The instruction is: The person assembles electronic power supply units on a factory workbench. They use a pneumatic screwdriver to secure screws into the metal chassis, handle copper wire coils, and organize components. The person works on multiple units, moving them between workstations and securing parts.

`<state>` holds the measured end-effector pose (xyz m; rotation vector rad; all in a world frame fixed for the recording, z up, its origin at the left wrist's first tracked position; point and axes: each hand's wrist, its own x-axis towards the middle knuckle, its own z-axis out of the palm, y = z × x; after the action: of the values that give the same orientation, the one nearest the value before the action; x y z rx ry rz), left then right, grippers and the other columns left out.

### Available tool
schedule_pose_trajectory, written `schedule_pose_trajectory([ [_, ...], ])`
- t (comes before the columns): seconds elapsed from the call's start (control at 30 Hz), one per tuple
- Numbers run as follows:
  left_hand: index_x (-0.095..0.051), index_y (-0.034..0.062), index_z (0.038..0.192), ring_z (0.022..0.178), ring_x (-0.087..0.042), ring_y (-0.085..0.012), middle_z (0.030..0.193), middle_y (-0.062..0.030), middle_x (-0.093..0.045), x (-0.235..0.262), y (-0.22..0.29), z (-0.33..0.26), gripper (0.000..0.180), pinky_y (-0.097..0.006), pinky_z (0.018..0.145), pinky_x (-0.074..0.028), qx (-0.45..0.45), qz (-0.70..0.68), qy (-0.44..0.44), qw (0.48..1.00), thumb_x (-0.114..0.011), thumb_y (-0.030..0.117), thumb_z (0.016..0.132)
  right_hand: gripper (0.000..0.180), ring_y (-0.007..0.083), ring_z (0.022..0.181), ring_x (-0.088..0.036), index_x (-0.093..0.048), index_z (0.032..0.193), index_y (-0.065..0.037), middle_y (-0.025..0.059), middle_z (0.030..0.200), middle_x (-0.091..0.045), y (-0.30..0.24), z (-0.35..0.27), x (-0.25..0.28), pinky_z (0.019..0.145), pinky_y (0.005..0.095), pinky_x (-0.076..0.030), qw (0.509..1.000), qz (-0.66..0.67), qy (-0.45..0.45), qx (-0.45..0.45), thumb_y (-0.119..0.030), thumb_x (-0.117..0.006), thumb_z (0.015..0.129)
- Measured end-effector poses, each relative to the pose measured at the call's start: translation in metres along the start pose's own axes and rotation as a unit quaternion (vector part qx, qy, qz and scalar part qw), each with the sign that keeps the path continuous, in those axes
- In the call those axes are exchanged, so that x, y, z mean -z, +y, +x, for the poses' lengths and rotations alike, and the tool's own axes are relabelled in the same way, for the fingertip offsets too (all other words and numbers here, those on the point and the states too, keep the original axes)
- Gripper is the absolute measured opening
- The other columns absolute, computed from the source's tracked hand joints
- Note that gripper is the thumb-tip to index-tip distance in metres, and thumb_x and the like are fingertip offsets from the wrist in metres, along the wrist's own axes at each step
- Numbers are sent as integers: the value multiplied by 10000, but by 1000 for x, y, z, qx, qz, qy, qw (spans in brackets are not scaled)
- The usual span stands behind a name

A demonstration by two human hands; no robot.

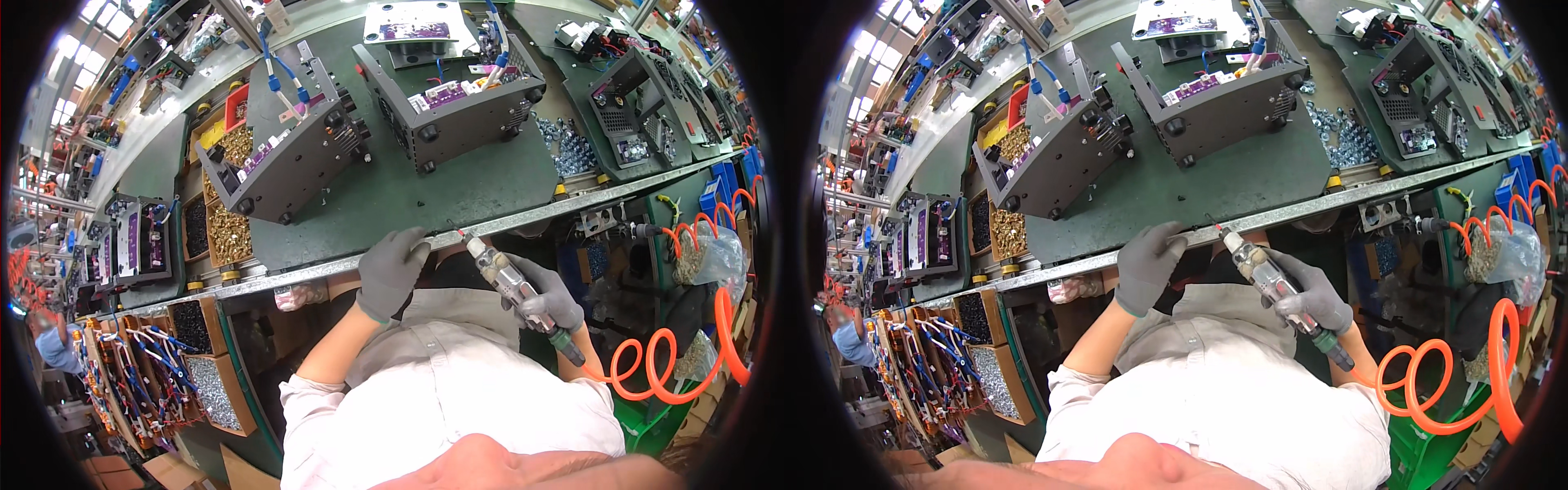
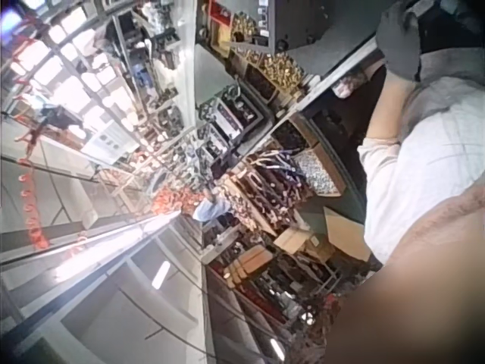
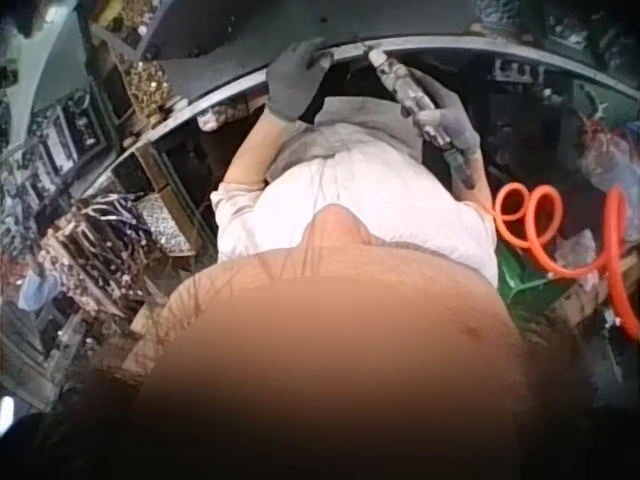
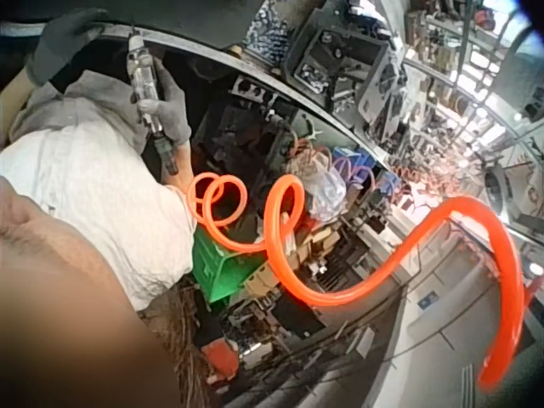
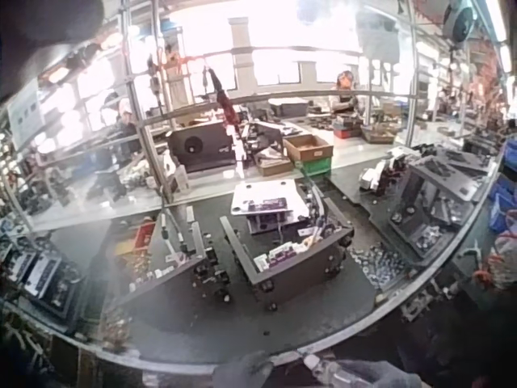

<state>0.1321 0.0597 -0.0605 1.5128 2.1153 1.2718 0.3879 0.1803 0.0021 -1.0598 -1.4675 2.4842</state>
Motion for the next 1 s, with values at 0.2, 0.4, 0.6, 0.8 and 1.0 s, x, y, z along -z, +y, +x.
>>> schedule_pose_trajectory([
  [0.2, -665, 121, 1026, 643, -614, -273, 728, -71, -591, -6, 0, 27, 237, -389, 557, -486, -133, 212, -50, 967, -705, 220, 814, 1030, 185, 854, -648, -339, 1466, 64, 148, 1081, -595, 5, 11, -5, 589, 265, -561, 999, 36, -10, 39, -259, -749, 578],
  [0.4, -659, 130, 961, 635, -619, -251, 727, -58, -595, -11, -12, 26, 171, -374, 548, -480, -207, 275, -71, 936, -695, 220, 821, 986, 159, 779, -637, -350, 1460, 62, 135, 998, -605, -3, 31, -14, 586, 258, -549, 998, 21, -28, 56, -253, -741, 612],
  [0.6, -667, 122, 905, 647, -634, -253, 735, -58, -607, 4, -24, 27, 146, -375, 567, -493, -171, 151, -42, 973, -720, 206, 799, 963, 141, 684, -621, -356, 1461, 50, 128, 920, -617, -1, 33, -17, 568, 251, -535, 998, 18, -31, 45, -243, -744, 629],
  [0.8, -666, 123, 939, 651, -638, -265, 748, -57, -615, 16, -33, 23, 215, -376, 576, -500, -124, 164, 4, 979, -754, 237, 780, 961, 139, 632, -617, -345, 1472, 39, 131, 899, -624, 6, 40, -15, 553, 248, -527, 999, 3, -34, 34, -222, -736, 634],
  [1.0, -666, 130, 958, 637, -632, -267, 755, -56, -617, 17, -29, 22, 241, -368, 561, -491, -154, 240, -13, 958, -757, 266, 781, 966, 138, 615, -612, -342, 1478, 32, 134, 907, -632, 4, 40, -17, 547, 251, -522, 999, 13, -24, 43, -210, -734, 629],
])
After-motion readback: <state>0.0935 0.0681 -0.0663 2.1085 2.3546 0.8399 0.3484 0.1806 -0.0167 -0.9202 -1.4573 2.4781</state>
